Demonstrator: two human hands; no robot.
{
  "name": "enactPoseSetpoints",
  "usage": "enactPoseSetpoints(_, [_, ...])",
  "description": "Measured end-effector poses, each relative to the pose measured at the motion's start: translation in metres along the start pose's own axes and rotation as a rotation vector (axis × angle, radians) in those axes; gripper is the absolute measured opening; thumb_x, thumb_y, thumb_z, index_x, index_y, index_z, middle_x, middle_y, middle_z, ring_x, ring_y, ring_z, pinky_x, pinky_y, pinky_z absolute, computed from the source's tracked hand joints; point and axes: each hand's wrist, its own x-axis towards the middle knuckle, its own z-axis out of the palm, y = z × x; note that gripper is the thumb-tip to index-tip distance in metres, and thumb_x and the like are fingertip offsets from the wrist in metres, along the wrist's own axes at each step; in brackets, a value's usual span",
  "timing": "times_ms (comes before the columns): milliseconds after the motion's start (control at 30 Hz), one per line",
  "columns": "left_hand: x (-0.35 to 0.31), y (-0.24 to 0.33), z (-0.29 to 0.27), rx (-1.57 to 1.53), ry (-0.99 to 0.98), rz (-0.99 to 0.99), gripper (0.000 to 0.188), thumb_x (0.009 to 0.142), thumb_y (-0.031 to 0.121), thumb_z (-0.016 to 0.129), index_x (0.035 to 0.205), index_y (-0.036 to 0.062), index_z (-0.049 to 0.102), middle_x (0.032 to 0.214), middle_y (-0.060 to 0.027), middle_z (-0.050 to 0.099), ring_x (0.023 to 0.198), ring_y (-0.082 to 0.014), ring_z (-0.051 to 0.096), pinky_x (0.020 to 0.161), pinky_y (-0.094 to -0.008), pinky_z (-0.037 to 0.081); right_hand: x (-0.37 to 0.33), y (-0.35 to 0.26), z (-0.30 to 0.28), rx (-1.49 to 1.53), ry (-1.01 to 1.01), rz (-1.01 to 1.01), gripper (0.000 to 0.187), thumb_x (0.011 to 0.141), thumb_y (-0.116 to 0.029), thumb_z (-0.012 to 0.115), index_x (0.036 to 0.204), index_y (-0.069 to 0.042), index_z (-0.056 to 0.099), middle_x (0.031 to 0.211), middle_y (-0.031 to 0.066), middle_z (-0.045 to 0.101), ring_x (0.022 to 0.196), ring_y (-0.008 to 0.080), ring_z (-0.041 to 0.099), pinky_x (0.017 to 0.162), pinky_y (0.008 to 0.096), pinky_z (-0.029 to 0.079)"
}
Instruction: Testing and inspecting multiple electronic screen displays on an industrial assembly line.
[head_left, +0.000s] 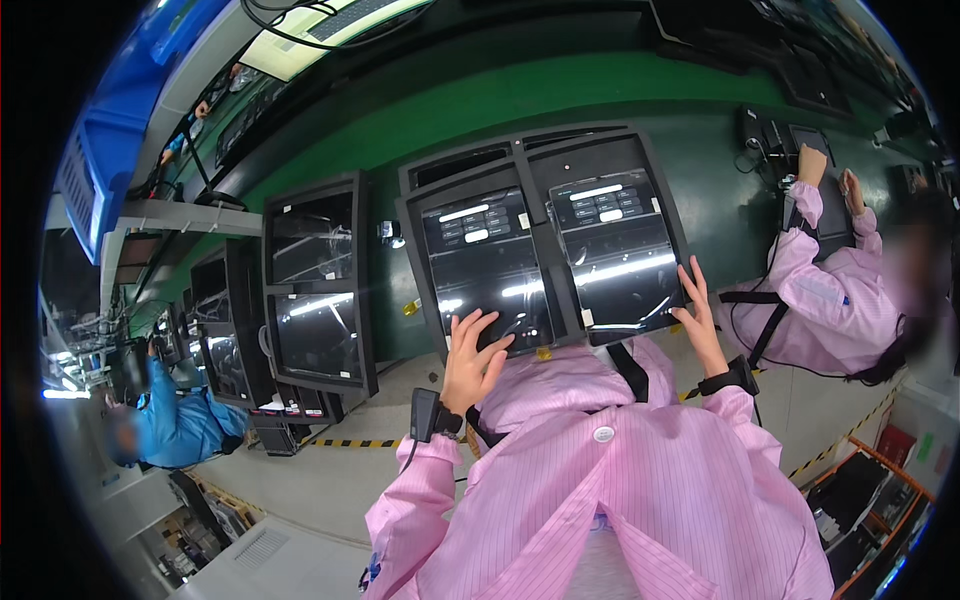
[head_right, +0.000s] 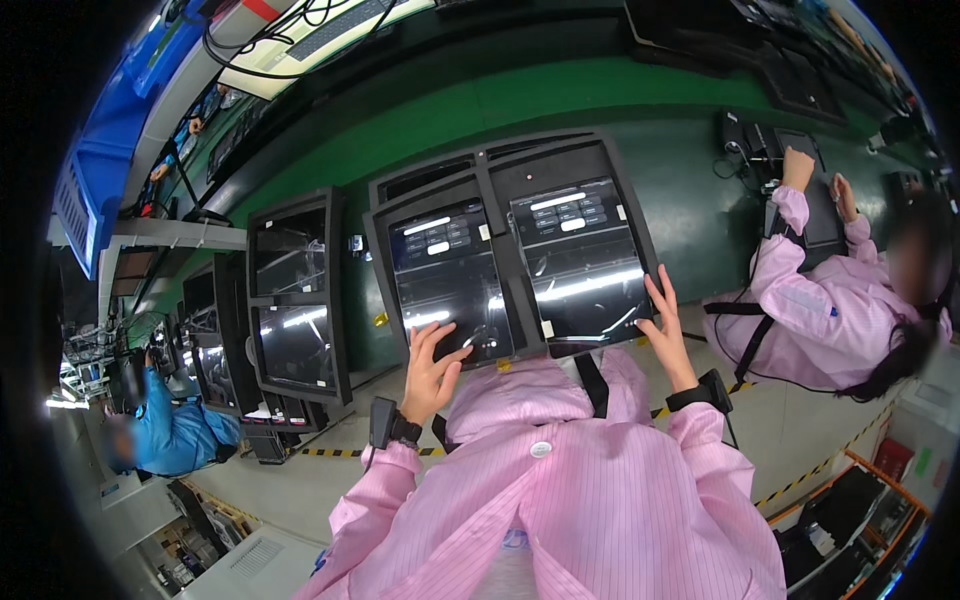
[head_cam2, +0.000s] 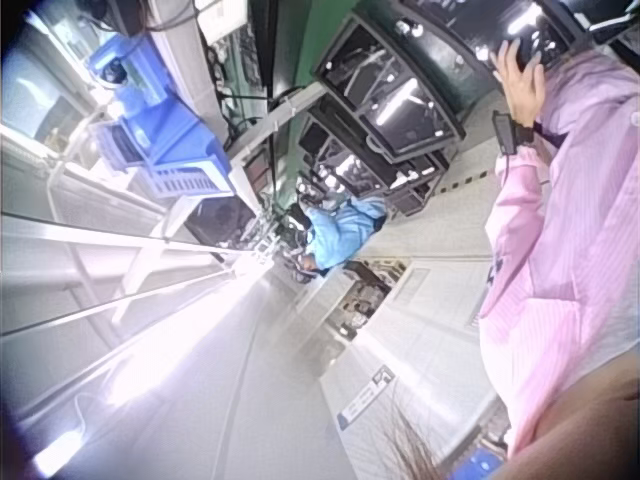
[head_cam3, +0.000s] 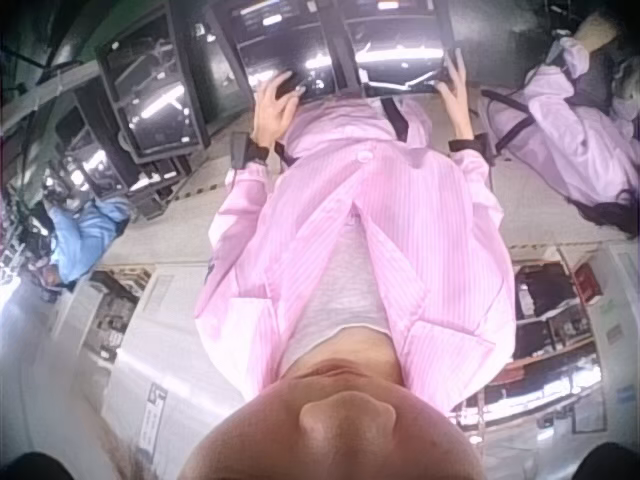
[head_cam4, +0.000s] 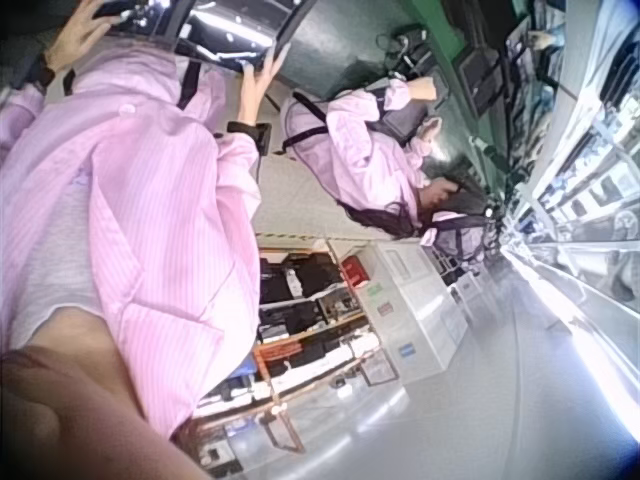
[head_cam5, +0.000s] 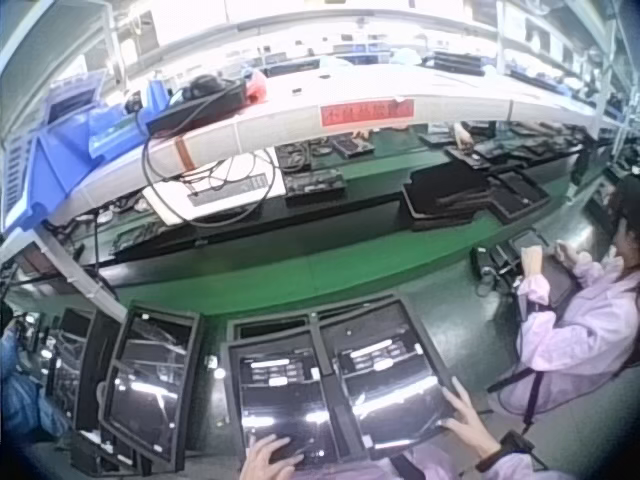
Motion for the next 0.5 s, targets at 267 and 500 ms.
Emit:
enactPoseSetpoints(267, [0.008, 0.003, 0.010, -0.011, -0.064, -0.003, 0.026, 0.084, 0.022, 0.051, 0.101, 0.0176, 0.070, 0.131, -0.0112, 0.044, 0.126, -0.0328, 0.031, 0.107, -0.0552, 0.013, -0.001, 0.002, 0.003, 0.035, 0.012, -0.003, 0.071, 0.065, 0.000, 0.055, 0.134, -0.008, 0.042, 0.149, 0.0085, 0.017, 0.138, 0.0249, 0.016, 0.110, 0.0362, 0.016])
enactPoseSetpoints(500, [0.016, 0.006, 0.017, -0.001, -0.103, 0.055, 0.025, 0.083, 0.024, 0.055, 0.103, 0.0171, 0.069, 0.130, -0.0102, 0.045, 0.126, -0.0322, 0.032, 0.106, -0.0547, 0.016, -0.001, 0.003, 0.004, -0.010, 0.028, -0.012, 0.072, 0.065, -0.001, 0.057, 0.134, -0.008, 0.042, 0.149, 0.0086, 0.016, 0.138, 0.0251, 0.016, 0.110, 0.0368, 0.015])
